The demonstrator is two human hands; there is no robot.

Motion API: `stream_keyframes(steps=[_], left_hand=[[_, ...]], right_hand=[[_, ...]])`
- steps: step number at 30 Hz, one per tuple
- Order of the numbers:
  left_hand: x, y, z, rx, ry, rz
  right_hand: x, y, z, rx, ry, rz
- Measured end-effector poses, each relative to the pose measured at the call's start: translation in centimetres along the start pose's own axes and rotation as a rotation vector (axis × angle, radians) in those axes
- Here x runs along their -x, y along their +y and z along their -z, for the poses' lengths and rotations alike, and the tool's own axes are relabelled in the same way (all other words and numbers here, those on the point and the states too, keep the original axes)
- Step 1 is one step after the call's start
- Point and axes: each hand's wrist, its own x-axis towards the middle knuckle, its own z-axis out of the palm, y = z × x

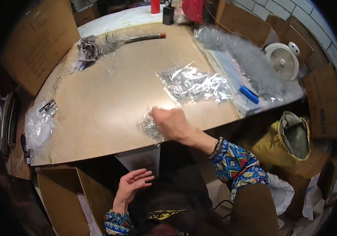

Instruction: Sorting small metal components on a workbench and placing them into individual plastic bags.

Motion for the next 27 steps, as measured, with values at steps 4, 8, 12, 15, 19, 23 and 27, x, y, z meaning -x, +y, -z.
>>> stream_keyframes(steps=[4,8,12,15,19,23,27], left_hand=[[0.5,0.0,-2.2,0.010,0.027,0.024],[0.3,6.0,-2.1,-0.295,-0.038,-0.198],[-4.0,13.9,-1.4,-1.191,0.071,-0.381],[-12.1,16.5,-0.5,-1.644,0.047,-0.586],[-22.1,19.5,-0.1,-1.973,-0.026,-0.567],[-28.9,18.9,-4.4,-1.940,-0.279,-0.498],[-33.5,16.7,-9.4,-1.796,-0.516,-0.568]], right_hand=[[-3.8,5.5,-0.4,0.244,0.112,-0.121],[-5.3,8.2,0.7,0.422,-0.107,-0.174],[-4.7,10.6,3.5,0.198,0.198,-0.236],[-0.2,17.8,9.1,0.298,0.262,-0.394],[1.7,19.0,13.8,-0.003,0.018,-0.980],[0.6,19.1,14.7,-0.208,-0.235,-1.174],[-0.8,18.2,14.4,-0.386,-0.302,-1.178]])
